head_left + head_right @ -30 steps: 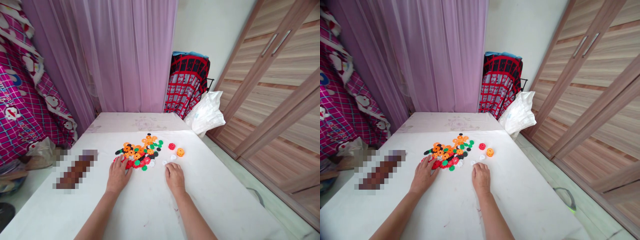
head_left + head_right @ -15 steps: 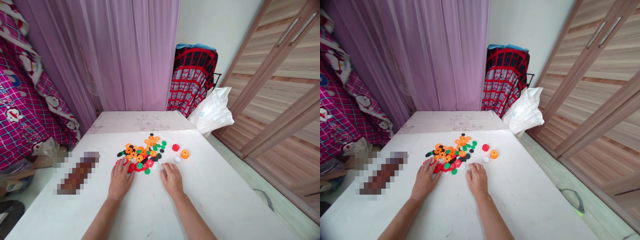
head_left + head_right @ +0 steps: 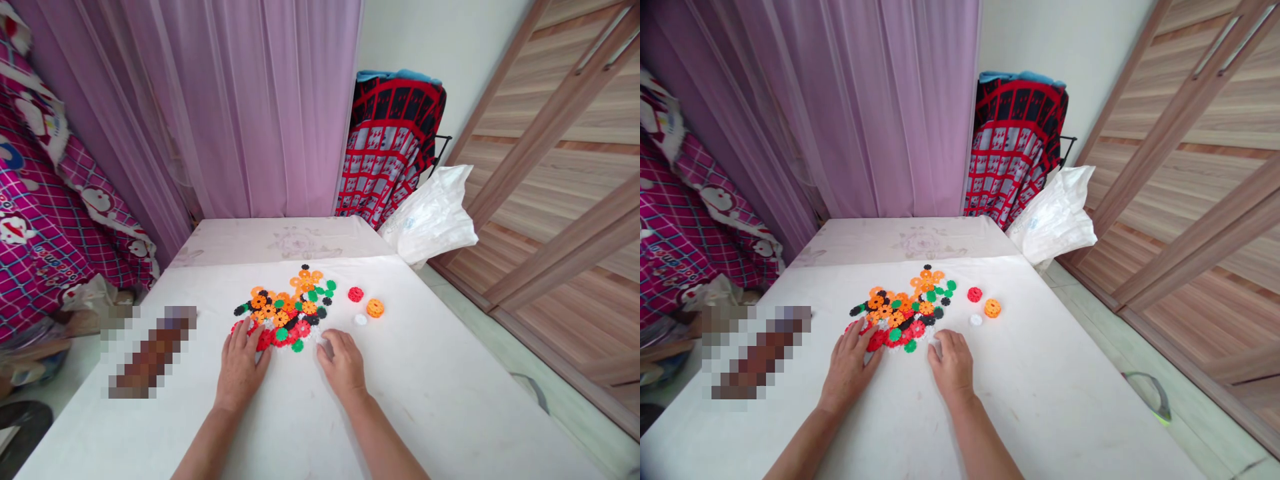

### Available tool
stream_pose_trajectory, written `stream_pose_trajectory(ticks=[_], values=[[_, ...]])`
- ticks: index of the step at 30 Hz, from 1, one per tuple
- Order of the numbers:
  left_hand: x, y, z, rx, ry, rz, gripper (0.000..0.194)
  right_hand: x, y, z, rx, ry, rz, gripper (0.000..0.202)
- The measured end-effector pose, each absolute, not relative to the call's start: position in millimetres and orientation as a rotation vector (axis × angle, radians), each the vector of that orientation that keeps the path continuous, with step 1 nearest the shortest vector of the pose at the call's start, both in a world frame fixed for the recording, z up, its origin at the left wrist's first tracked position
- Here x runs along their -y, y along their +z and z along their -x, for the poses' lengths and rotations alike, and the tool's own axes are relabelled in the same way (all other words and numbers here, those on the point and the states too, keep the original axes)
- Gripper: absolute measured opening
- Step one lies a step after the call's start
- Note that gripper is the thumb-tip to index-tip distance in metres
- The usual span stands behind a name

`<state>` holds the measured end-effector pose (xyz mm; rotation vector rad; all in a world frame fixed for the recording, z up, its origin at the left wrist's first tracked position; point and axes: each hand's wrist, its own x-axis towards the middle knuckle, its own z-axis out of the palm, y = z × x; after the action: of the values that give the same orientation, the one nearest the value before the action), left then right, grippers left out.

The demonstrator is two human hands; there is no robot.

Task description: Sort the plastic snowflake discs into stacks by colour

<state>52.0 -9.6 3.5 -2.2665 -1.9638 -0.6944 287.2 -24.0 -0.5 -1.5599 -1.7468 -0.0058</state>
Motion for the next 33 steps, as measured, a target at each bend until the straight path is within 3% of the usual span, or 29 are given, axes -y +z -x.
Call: stream_pose_trajectory(ticks=[9,33], values=[[11,6,-52,1.980,-0.674,2.296,0.042,9,-8,-320,1.584,-0.068,1.767,0.026],[12,6,-53,1.987,-0.679,2.292,0.043,10,10,-308,1.738,-0.127,1.724,0.019]])
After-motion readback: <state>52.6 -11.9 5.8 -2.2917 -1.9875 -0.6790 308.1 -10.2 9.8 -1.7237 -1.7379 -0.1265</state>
